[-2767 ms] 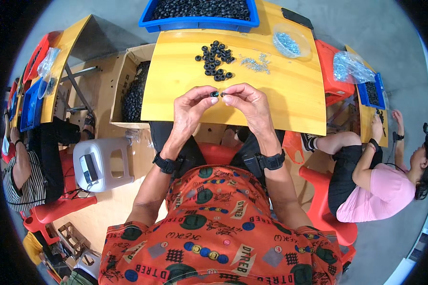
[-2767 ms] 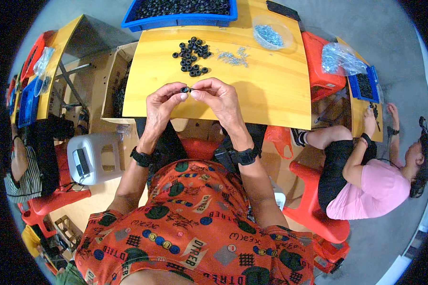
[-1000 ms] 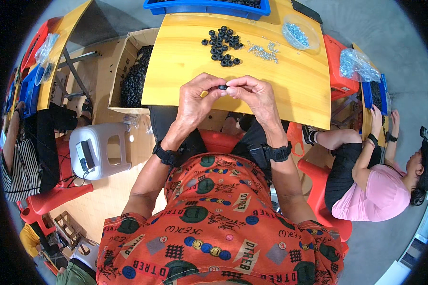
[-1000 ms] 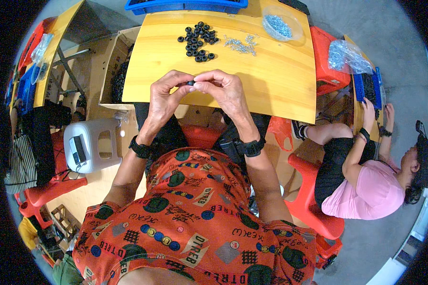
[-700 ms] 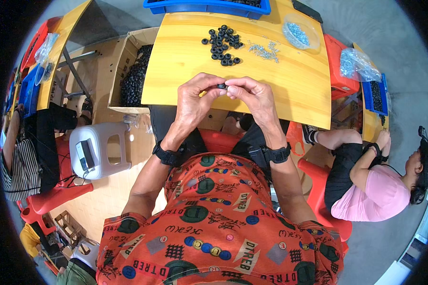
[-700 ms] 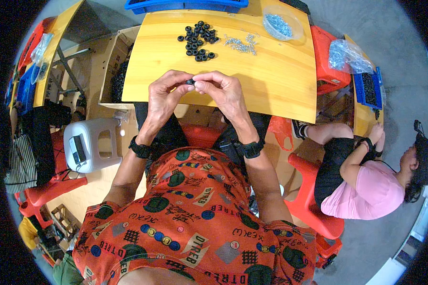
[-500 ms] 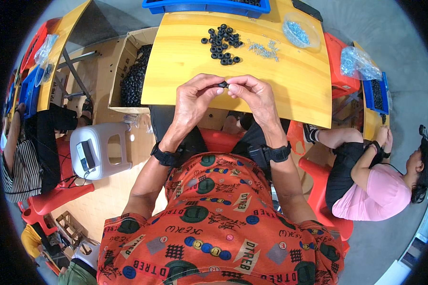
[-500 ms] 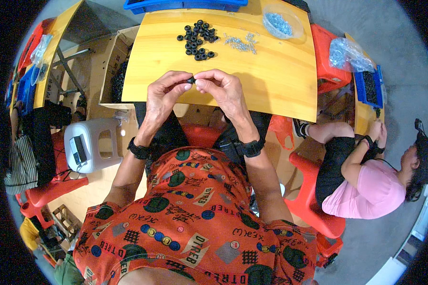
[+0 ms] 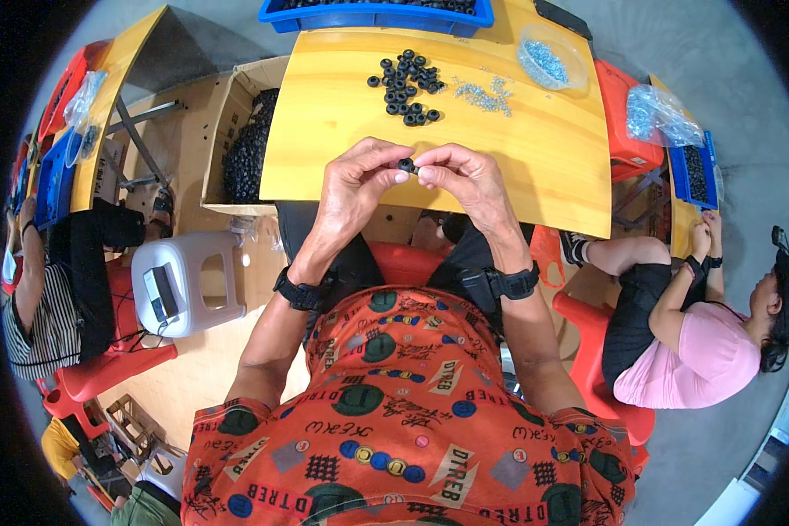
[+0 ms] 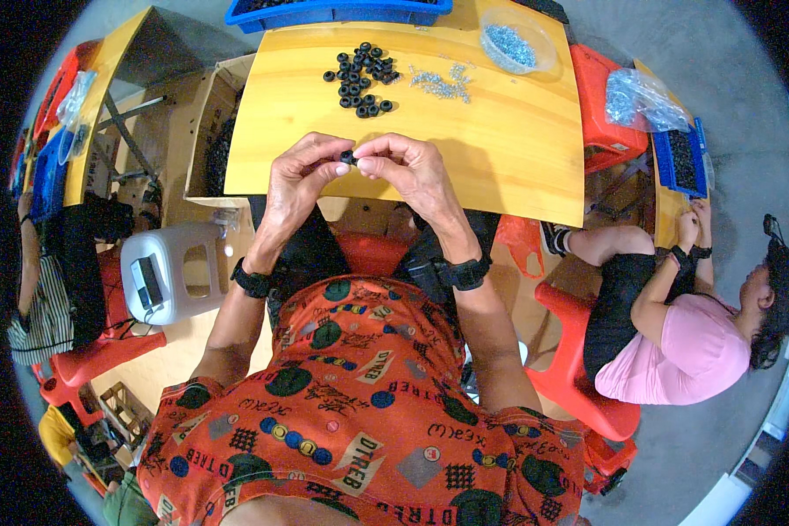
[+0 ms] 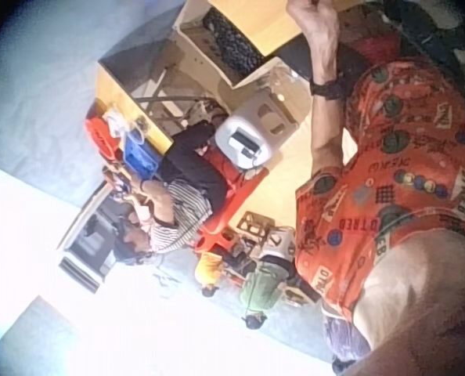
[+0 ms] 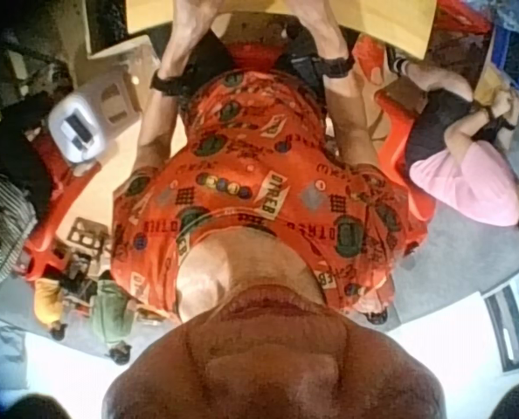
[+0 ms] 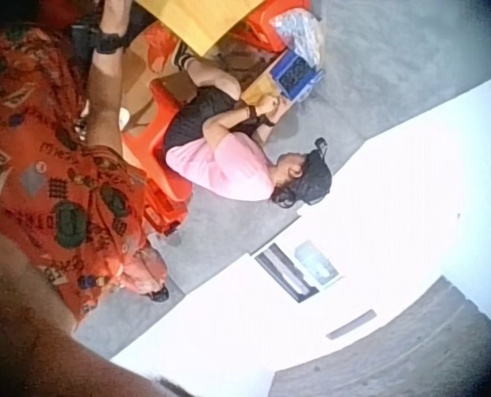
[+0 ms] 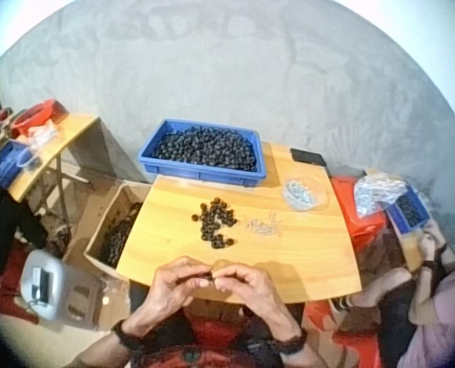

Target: The person picks up a black rubber component and a small metal pin, inserts the pin into the component, and places the assembly on the table before repeating the process.

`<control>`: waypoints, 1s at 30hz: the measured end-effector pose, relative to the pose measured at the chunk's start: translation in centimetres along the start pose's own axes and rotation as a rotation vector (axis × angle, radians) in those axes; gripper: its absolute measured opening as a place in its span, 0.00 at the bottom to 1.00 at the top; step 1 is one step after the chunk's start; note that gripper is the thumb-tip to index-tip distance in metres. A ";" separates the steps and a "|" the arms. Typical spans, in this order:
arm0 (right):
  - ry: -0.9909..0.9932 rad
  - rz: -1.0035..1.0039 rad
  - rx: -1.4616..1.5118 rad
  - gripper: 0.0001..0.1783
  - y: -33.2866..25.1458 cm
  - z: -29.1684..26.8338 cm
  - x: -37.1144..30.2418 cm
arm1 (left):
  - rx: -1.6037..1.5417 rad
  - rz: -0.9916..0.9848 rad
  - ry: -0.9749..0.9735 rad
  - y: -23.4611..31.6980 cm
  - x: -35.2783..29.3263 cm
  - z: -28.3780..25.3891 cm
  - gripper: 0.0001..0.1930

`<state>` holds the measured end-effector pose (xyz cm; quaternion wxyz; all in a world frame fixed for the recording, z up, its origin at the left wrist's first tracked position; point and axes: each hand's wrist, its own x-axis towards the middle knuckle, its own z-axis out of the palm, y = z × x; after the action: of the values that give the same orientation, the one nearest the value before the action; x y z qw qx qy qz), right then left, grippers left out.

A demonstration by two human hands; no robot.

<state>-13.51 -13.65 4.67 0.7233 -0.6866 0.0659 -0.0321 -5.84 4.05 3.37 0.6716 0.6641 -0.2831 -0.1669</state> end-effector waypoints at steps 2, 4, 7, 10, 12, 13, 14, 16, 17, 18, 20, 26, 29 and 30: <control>-0.010 -0.010 -0.005 0.07 0.0 0.0 0.1 | 0.029 -0.017 -0.014 0.4 0.1 0.0 0.15; -0.022 -0.029 0.050 0.07 0.0 0.0 0.3 | 0.022 -0.020 -0.011 0.5 0.1 0.0 0.15; -0.040 0.022 0.070 0.07 -0.1 0.0 0.3 | -0.086 -0.054 0.006 0.0 0.0 0.0 0.14; -0.026 0.023 0.098 0.07 0.1 -0.1 0.2 | -0.234 -0.097 0.025 0.1 -0.1 0.3 0.14; -0.026 0.021 0.092 0.08 0.1 -0.1 0.2 | -0.279 -0.108 0.032 0.2 -0.1 0.3 0.13; -0.025 0.020 0.085 0.08 0.1 -0.2 0.2 | -0.283 -0.111 0.032 0.1 -0.1 0.3 0.13; -0.024 0.019 0.086 0.08 0.1 -0.2 0.2 | -0.286 -0.115 0.031 0.0 -0.1 0.3 0.13; -0.021 0.011 0.073 0.08 0.1 -0.2 0.2 | -0.289 -0.124 0.035 0.0 -0.1 0.3 0.14; -0.021 0.011 0.074 0.08 0.1 -0.2 0.3 | -0.291 -0.133 0.041 0.0 -0.2 0.3 0.14; -0.024 0.013 0.064 0.08 0.1 -0.2 0.3 | -0.290 -0.133 0.041 -0.1 -0.2 0.4 0.14; -0.027 0.014 0.054 0.08 0.1 -0.1 0.3 | -0.265 -0.132 0.055 -0.2 -0.3 0.4 0.14; -0.040 0.019 0.114 0.08 0.0 -0.4 0.2 | -0.174 -0.132 0.021 0.0 -0.2 0.1 0.13; -0.014 0.005 0.130 0.08 0.1 -0.5 0.3 | -0.224 -0.147 0.017 -0.3 -0.2 0.0 0.13; -0.020 0.006 0.140 0.08 0.1 -0.5 0.3 | -0.224 -0.148 0.017 -0.3 -0.2 -0.1 0.13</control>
<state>-13.27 -14.20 4.51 0.7703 -0.6344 0.0582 -0.0278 -5.94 4.21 3.02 0.7297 0.6054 -0.2071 -0.2410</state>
